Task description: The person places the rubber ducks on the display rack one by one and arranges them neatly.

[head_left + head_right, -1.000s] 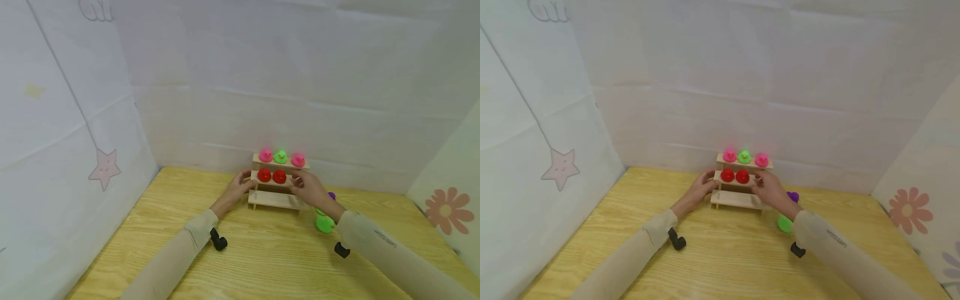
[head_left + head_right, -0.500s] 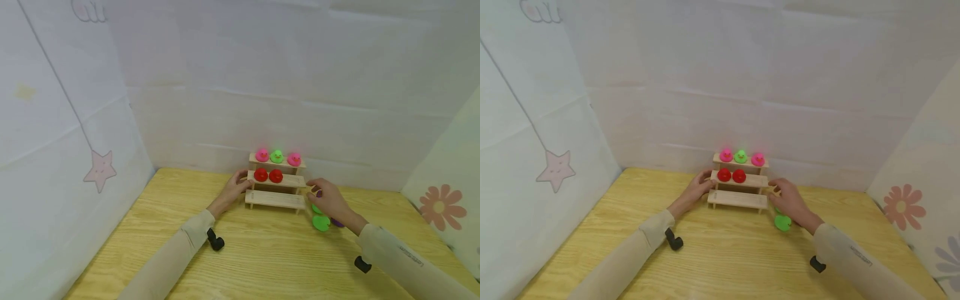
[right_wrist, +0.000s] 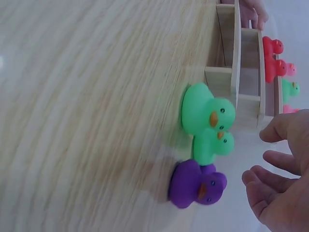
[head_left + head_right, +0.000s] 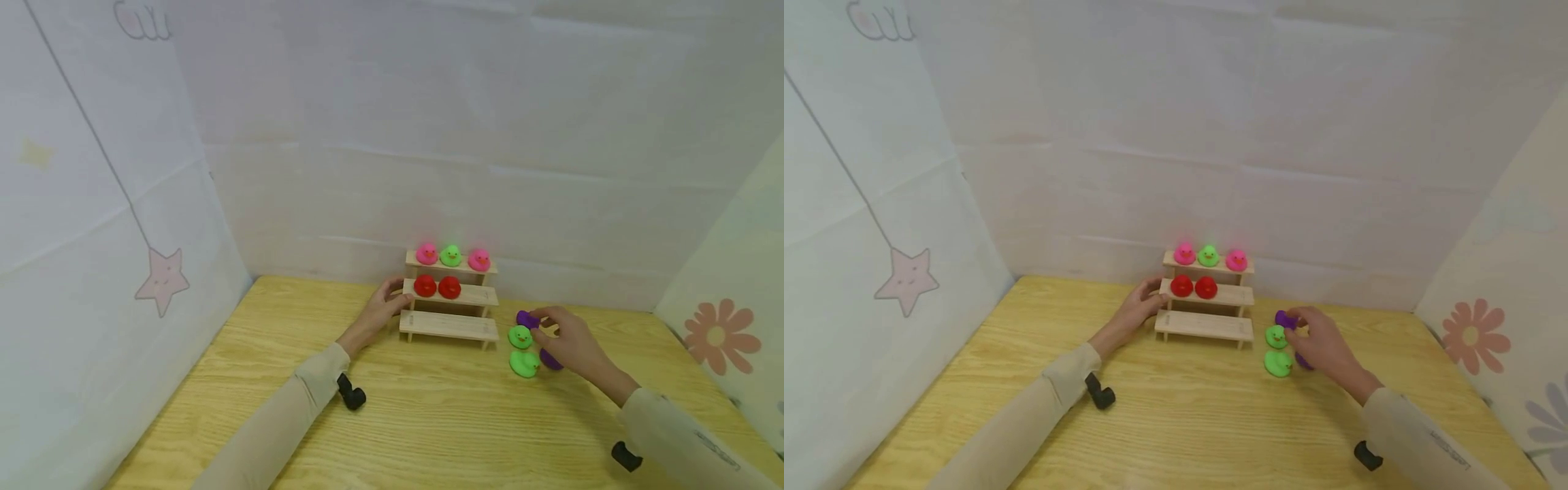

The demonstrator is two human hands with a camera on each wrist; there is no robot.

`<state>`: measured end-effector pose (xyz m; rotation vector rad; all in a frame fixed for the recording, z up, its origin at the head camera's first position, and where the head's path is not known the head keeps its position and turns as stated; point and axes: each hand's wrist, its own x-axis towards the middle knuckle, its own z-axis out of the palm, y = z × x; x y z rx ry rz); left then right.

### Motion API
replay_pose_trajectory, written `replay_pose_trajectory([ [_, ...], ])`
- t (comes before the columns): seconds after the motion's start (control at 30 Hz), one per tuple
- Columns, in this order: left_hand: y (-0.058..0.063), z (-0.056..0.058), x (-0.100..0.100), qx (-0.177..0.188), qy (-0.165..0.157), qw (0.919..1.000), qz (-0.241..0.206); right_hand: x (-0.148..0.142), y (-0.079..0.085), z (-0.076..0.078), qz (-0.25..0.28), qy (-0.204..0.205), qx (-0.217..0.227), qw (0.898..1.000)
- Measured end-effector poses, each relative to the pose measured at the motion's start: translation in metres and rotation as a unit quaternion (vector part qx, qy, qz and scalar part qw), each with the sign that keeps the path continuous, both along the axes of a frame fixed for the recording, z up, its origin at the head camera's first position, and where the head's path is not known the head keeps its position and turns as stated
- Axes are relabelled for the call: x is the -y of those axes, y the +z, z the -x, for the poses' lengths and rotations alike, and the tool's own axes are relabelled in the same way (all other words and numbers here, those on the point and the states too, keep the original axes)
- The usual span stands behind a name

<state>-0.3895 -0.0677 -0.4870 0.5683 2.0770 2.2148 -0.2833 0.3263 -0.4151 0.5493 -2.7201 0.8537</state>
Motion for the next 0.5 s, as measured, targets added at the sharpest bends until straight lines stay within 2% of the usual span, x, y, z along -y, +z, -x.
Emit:
replay_pose_trajectory([
  [0.23, 0.0, 0.001, -0.003, 0.004, -0.001, 1.0, -0.006, -0.026, -0.01, -0.011, -0.008, -0.016, 0.017, 1.0],
  [0.5, -0.002, 0.001, -0.002, 0.007, 0.003, 0.9999, -0.011, -0.041, -0.022, -0.015, -0.035, 0.006, 0.052, 0.998],
])
